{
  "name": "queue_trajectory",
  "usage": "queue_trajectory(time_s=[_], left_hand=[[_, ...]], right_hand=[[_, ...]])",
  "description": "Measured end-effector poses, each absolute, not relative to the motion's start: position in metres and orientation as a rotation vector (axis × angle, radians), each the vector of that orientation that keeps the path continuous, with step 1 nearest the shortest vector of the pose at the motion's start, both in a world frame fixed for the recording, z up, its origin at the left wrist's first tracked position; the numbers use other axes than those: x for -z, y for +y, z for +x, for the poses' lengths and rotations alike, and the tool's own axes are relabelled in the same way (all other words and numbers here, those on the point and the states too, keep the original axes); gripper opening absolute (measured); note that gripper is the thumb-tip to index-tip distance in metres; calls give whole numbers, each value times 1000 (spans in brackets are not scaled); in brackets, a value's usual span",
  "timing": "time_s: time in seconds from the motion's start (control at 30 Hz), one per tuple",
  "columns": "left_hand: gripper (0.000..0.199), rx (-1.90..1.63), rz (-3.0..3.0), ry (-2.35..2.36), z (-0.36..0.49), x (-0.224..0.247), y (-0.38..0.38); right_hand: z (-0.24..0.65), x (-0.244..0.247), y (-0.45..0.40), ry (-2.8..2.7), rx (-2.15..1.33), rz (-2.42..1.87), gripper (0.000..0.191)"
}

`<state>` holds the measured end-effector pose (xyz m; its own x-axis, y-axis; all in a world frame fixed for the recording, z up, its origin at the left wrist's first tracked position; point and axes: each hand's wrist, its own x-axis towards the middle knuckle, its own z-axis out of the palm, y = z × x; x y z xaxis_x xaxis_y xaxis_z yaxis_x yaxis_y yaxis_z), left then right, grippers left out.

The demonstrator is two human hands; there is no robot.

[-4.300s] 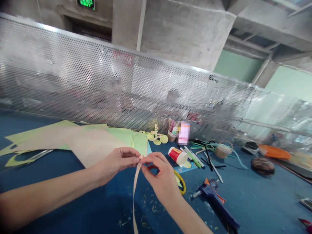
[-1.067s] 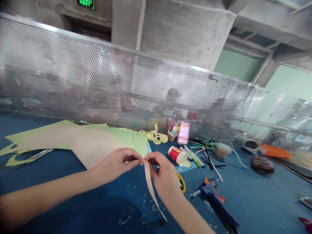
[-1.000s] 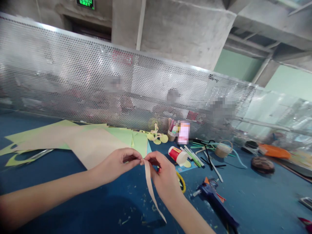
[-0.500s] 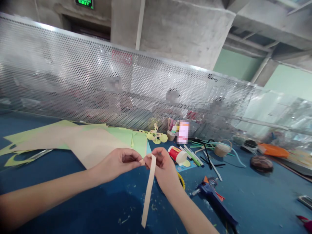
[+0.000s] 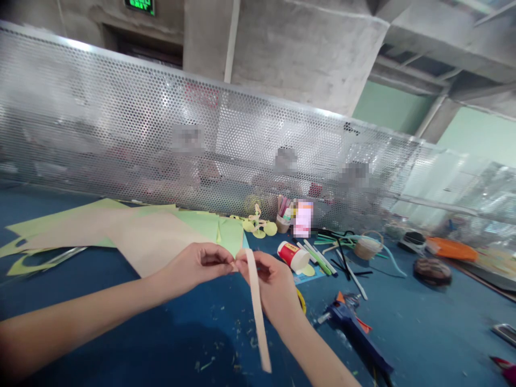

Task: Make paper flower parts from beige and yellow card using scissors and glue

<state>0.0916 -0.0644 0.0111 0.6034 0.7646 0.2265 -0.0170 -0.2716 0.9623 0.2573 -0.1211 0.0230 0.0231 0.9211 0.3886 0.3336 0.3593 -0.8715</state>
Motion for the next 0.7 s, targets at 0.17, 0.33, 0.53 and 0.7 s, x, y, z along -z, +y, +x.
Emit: queue_trajectory(time_s=[0.17, 0.33, 0.53, 0.7], left_hand=[[16, -869, 1688, 625, 92, -11, -64], [15, -880, 1710, 614, 92, -11, -63], [18, -932, 1703, 519, 92, -13, -67], [21, -918, 1707, 496, 92, -14, -69]], right_hand=[[257, -20, -120, -1536, -612, -1207, 16], [260, -17, -119, -1589, -556, -1200, 17], [264, -16, -118, -1674, -458, -1214, 15], [263, -20, -119, -1709, -498, -1176, 14]])
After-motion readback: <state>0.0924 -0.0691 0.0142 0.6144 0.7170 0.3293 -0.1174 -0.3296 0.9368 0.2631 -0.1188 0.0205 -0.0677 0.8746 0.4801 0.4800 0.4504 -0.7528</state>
